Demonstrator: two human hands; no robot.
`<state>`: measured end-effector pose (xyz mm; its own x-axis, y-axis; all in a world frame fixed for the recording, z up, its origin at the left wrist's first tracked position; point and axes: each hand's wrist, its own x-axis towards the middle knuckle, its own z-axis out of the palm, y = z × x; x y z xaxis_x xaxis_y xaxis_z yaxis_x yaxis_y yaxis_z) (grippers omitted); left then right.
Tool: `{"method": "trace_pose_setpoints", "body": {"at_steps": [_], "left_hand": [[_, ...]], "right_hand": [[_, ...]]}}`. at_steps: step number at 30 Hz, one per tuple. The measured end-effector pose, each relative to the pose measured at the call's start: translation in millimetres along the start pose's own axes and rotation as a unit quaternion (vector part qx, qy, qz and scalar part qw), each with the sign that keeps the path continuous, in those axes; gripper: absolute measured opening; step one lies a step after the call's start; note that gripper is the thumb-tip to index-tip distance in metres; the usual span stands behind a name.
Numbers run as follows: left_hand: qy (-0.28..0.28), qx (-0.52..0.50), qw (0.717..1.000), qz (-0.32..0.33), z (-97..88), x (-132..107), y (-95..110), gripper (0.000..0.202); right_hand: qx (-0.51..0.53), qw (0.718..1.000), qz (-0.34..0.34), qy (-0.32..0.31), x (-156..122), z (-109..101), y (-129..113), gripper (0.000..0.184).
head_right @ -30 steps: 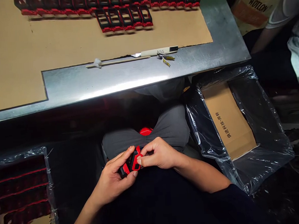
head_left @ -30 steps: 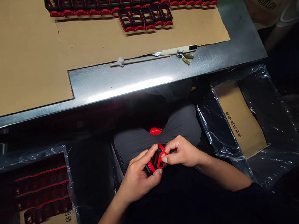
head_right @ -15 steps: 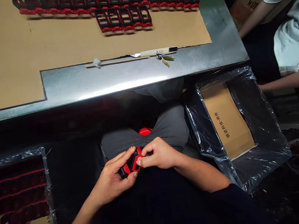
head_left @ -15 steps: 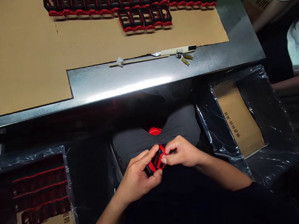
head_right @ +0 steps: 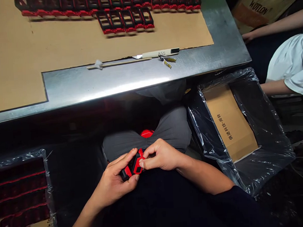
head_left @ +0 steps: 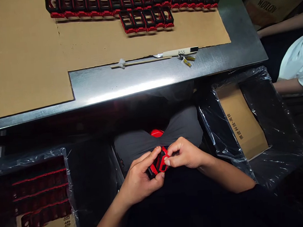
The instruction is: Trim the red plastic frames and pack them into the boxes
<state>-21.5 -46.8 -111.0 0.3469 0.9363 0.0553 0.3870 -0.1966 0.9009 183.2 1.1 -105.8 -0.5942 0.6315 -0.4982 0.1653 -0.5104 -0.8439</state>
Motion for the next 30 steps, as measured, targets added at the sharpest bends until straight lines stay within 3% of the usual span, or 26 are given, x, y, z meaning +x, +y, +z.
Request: {"method": "trace_pose_setpoints", "body": {"at_steps": [7, 30], "left_hand": [[0.0, 0.005, 1.0, 0.005, 0.4, -0.2, 0.2, 0.057], [0.001, -0.007, 1.0, 0.01, 3.5, -3.3, -6.3, 0.065]], "right_hand": [[0.005, 1.0, 0.0, 0.011, 0.8, 2.6, 3.0, 0.02], [0.011, 1.0, 0.004, 0.022, 0.1, 2.3, 6.0, 0.025]]}}
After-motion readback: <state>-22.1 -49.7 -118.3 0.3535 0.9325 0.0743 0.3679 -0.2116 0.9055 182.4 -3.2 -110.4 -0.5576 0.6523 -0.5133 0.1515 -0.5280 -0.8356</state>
